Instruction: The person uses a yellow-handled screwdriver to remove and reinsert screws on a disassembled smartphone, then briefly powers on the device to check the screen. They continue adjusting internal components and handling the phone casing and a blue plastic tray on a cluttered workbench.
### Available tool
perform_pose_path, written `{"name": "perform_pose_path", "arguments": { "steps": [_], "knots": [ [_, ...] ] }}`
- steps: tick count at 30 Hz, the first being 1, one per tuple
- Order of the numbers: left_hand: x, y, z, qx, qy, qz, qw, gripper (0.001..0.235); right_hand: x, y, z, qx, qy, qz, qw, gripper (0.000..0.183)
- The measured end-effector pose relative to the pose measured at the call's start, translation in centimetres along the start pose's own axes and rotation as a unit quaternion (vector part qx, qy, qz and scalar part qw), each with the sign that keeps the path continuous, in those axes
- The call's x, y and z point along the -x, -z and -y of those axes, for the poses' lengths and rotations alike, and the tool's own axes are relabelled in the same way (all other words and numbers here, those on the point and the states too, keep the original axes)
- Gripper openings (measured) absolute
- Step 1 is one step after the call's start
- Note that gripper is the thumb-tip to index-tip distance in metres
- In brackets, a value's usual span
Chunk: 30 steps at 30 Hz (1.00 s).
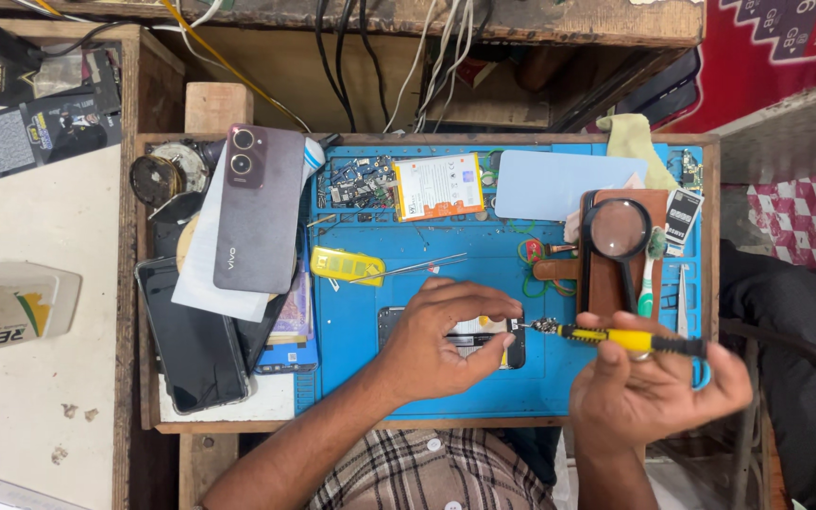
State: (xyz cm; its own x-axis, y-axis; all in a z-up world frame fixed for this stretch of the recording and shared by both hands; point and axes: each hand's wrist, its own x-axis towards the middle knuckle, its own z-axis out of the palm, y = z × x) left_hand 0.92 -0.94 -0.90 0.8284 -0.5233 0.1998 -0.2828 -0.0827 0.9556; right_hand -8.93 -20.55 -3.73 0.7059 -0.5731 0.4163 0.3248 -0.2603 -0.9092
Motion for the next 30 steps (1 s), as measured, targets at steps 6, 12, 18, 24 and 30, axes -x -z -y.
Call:
{"name": "perform_pose_path", "arguments": {
  "steps": [6, 12, 18, 24, 30],
  "knots": [
    [0.1, -0.8, 0.9, 0.019, 0.023, -0.012, 0.999, 0.018, -0.2, 0.1, -0.2, -0.072, -0.084, 0.004, 0.994, 0.059],
    [0.2, -1.0, 0.9, 0.012, -0.004, -0.030, 0.999, 0.008, -0.4, -0.2, 0.0, -0.044, -0.082, 0.004, 0.996, 0.059],
    [0.2, -0.8, 1.6, -0.040, 0.016, -0.047, 0.998, 0.007, -0.3, 0.4, -0.1, 0.034, 0.003, -0.012, 0.999, 0.061],
    [0.2, -0.9, 1.6, -0.042, 0.010, -0.040, 0.998, 0.008, 0.4, 0.0, 0.0, 0.081, 0.050, 0.028, 0.995, 0.058],
    [0.3, -1.1, 1.8, -0.049, 0.007, -0.039, 0.998, 0.009, 0.4, -0.5, 0.0, 0.088, 0.063, 0.011, 0.994, 0.060]
  ]
}}
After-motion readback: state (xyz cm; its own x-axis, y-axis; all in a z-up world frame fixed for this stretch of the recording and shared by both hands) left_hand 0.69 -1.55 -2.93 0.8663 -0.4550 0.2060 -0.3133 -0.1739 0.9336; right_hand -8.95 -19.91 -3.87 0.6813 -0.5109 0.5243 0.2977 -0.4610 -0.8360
